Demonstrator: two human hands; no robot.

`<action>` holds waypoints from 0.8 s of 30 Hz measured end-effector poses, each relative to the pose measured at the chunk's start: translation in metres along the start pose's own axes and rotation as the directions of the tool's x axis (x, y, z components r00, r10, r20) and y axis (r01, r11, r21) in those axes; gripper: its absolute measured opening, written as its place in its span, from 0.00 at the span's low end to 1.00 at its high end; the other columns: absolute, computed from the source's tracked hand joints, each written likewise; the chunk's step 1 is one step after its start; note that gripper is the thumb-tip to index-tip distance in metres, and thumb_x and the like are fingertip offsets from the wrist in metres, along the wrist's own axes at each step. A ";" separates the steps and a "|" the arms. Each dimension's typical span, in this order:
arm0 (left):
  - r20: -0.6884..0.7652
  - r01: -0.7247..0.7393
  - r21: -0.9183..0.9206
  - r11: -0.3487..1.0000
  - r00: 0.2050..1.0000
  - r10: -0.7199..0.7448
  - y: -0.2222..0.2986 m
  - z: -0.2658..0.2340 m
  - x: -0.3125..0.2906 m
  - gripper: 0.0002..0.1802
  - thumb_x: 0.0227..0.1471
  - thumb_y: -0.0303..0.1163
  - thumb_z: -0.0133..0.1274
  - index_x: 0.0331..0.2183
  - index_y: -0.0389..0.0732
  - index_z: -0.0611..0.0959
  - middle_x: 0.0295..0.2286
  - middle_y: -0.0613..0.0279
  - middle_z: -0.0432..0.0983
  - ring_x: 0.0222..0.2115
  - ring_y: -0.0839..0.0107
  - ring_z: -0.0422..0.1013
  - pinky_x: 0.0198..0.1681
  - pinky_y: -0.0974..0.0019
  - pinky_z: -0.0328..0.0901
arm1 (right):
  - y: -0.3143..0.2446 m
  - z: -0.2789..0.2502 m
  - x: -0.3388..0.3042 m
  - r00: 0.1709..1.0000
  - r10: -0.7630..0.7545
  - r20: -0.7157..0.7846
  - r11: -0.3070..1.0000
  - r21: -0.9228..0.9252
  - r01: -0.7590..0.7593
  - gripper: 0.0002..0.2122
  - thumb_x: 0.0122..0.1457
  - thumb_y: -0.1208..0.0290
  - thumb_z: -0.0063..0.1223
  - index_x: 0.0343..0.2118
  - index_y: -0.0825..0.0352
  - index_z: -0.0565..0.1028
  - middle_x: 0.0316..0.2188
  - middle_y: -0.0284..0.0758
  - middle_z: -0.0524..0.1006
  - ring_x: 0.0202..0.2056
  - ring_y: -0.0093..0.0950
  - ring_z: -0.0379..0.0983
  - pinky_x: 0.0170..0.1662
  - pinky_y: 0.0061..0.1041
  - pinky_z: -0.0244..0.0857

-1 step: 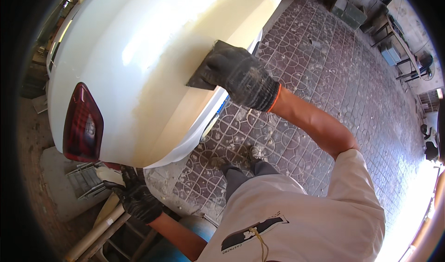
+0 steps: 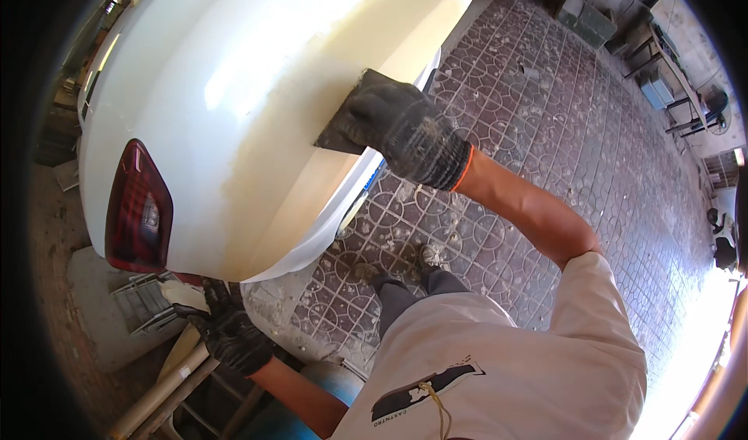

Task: The person sands the rear bumper and side panel of a white car using a sanding block. They work methodically across the surfaces, applying consistent pressure to smooth the paint.

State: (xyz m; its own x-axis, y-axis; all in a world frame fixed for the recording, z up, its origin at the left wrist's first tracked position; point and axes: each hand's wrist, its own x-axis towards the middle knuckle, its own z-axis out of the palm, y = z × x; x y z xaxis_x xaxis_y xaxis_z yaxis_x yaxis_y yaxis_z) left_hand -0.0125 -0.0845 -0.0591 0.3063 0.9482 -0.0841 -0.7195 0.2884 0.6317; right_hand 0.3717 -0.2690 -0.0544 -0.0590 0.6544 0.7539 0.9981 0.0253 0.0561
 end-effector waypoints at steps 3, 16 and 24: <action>0.346 0.063 -0.022 0.998 0.937 -0.051 -0.004 0.023 -0.004 0.24 0.72 0.42 0.33 0.65 0.63 0.68 0.67 0.37 0.53 0.68 0.41 0.53 0.71 0.32 0.36 | -0.008 0.007 -0.021 0.999 0.044 0.018 0.997 -0.063 -0.043 0.18 0.52 0.69 0.58 0.48 0.57 0.82 0.47 0.35 0.76 0.50 0.36 0.74 0.58 0.38 0.70; 0.127 0.038 0.037 0.999 0.991 -0.042 -0.006 0.038 -0.015 0.26 0.70 0.35 0.36 0.66 0.60 0.65 0.68 0.39 0.48 0.68 0.40 0.47 0.71 0.33 0.39 | -0.025 0.039 -0.079 0.987 0.132 -0.092 0.987 -0.075 -0.139 0.21 0.56 0.65 0.63 0.55 0.52 0.78 0.52 0.35 0.73 0.56 0.37 0.71 0.64 0.44 0.67; 0.001 0.010 -0.023 1.000 1.000 -0.010 0.007 0.002 -0.002 0.23 0.70 0.41 0.41 0.62 0.58 0.74 0.67 0.41 0.53 0.68 0.40 0.49 0.70 0.30 0.43 | 0.012 0.032 -0.055 0.974 0.138 -0.181 0.983 -0.096 -0.157 0.19 0.62 0.67 0.55 0.56 0.55 0.77 0.51 0.37 0.75 0.54 0.38 0.73 0.60 0.43 0.71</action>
State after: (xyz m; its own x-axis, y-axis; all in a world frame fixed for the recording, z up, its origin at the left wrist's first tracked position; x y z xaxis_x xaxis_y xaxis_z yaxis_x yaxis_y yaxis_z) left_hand -0.0167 -0.0842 -0.0535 0.3140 0.9452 -0.0898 -0.7308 0.3010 0.6126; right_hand 0.3871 -0.2809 -0.1159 0.0770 0.5043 0.8601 0.9887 -0.1501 -0.0006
